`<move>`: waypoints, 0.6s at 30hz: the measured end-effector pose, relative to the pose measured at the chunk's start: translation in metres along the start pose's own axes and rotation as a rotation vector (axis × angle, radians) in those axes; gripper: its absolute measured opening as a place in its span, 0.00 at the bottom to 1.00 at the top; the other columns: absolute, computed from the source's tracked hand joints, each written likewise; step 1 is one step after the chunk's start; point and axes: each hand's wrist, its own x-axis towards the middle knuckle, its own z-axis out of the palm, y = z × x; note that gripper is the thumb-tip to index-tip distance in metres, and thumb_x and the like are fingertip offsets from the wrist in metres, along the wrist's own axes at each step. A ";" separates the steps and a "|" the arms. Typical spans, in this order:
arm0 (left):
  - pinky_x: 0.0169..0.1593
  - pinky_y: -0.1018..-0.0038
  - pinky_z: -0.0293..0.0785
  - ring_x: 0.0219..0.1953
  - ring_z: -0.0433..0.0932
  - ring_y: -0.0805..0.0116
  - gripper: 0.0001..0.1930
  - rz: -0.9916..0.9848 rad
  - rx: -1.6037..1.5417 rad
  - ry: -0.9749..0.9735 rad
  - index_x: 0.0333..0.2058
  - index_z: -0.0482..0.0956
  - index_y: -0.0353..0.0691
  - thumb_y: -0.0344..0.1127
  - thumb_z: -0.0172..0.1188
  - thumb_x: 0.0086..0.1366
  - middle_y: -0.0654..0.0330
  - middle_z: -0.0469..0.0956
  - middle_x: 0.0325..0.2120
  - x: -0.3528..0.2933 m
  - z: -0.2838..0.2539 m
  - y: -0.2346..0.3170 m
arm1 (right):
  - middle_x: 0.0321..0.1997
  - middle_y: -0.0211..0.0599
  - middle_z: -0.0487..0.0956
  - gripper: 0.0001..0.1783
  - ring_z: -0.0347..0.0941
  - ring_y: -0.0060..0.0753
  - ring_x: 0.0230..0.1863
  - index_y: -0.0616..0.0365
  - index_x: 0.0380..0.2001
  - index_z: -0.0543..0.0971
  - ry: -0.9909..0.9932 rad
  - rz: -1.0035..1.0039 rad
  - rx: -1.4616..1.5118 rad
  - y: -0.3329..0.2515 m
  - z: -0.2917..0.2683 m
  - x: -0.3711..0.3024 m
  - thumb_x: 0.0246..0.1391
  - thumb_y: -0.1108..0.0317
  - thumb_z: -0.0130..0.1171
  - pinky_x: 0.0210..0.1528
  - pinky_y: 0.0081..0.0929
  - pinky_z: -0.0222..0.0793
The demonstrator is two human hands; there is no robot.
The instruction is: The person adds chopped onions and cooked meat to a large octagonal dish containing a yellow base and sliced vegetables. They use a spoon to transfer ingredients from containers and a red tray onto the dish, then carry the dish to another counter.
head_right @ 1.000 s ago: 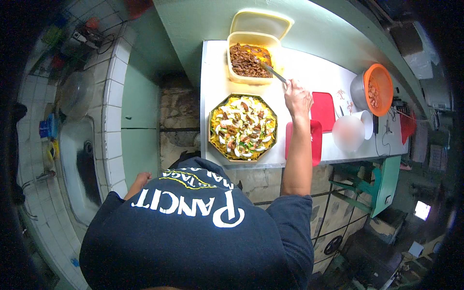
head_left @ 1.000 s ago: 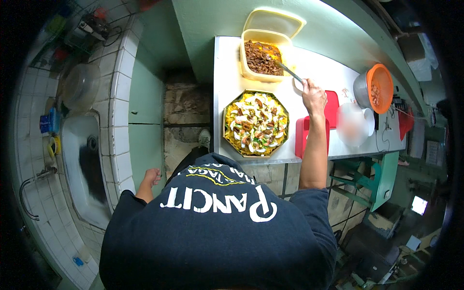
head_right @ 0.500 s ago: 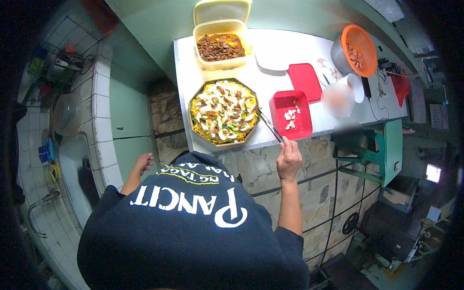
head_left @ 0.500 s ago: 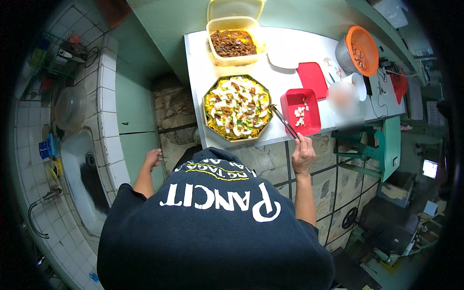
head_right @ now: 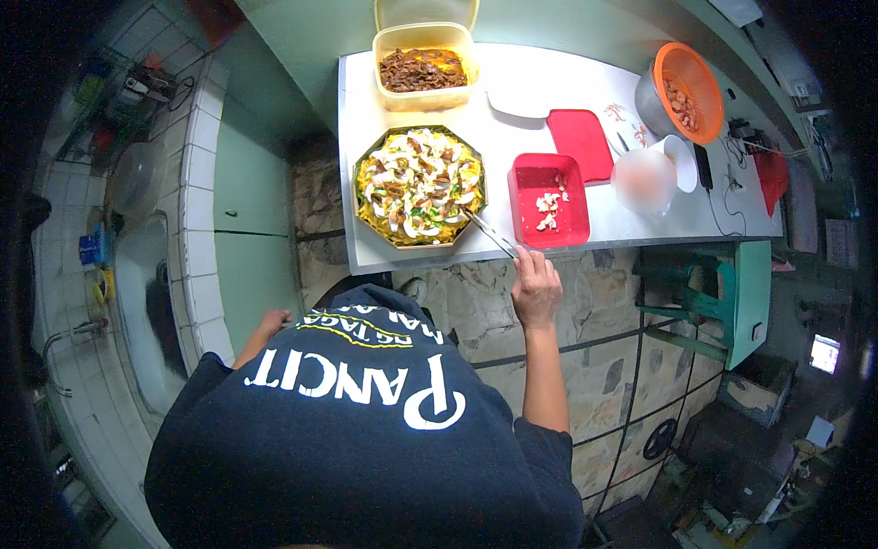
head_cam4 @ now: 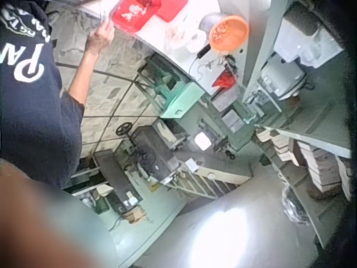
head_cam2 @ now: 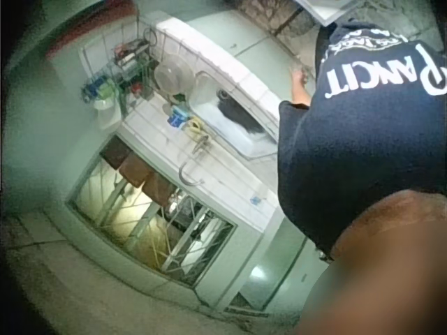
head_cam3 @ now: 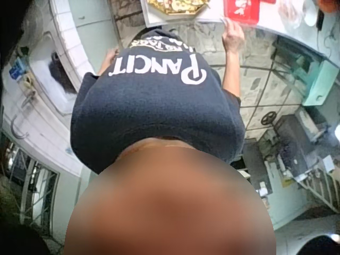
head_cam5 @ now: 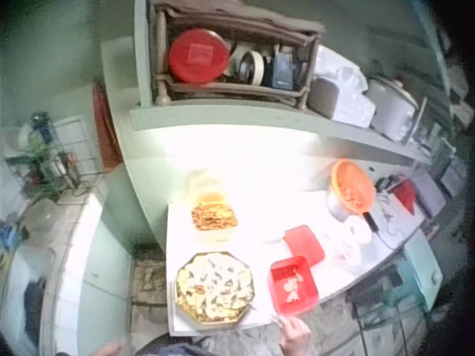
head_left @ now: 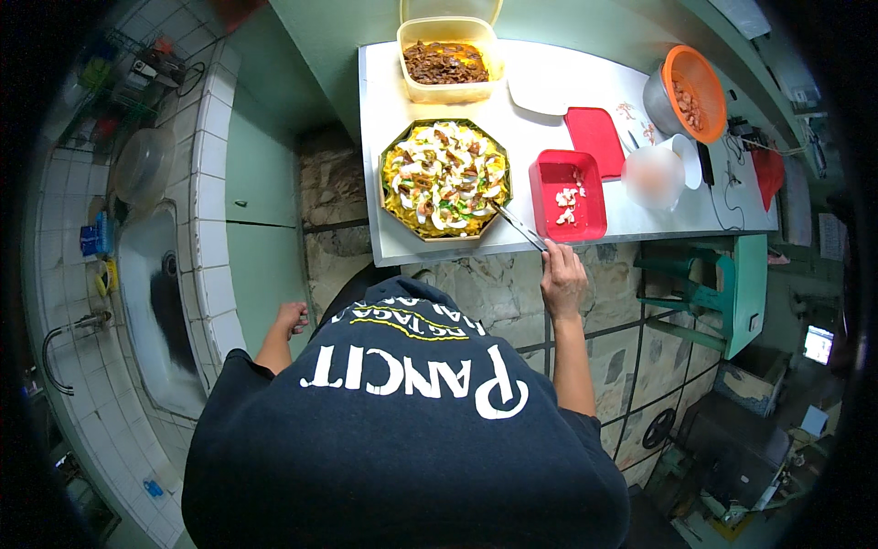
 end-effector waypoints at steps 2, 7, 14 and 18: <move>0.32 0.67 0.69 0.29 0.75 0.72 0.12 0.000 0.015 -0.007 0.43 0.75 0.51 0.46 0.52 0.65 0.71 0.75 0.32 -0.001 0.000 -0.003 | 0.36 0.32 0.75 0.13 0.73 0.36 0.34 0.54 0.43 0.77 -0.036 -0.008 -0.010 0.002 0.004 0.009 0.54 0.68 0.57 0.35 0.33 0.68; 0.32 0.67 0.69 0.29 0.75 0.72 0.13 0.001 -0.016 0.026 0.43 0.75 0.51 0.48 0.52 0.65 0.71 0.74 0.33 0.000 0.000 0.011 | 0.36 0.34 0.74 0.13 0.74 0.38 0.34 0.53 0.44 0.77 -0.068 0.048 0.052 0.007 0.000 0.017 0.55 0.67 0.56 0.34 0.35 0.69; 0.22 0.70 0.66 0.24 0.73 0.73 0.18 0.323 0.163 0.111 0.38 0.77 0.44 0.53 0.56 0.63 0.67 0.75 0.26 0.027 -0.027 0.109 | 0.36 0.40 0.75 0.11 0.75 0.49 0.34 0.55 0.42 0.78 -0.120 0.254 0.223 -0.008 -0.017 0.014 0.60 0.65 0.51 0.34 0.41 0.71; 0.30 0.75 0.68 0.23 0.70 0.76 0.22 0.713 0.233 0.189 0.44 0.78 0.39 0.53 0.54 0.65 0.65 0.73 0.20 0.018 -0.045 0.259 | 0.36 0.41 0.75 0.12 0.75 0.51 0.33 0.55 0.40 0.78 -0.171 0.262 0.218 -0.026 -0.005 0.012 0.62 0.62 0.49 0.33 0.43 0.71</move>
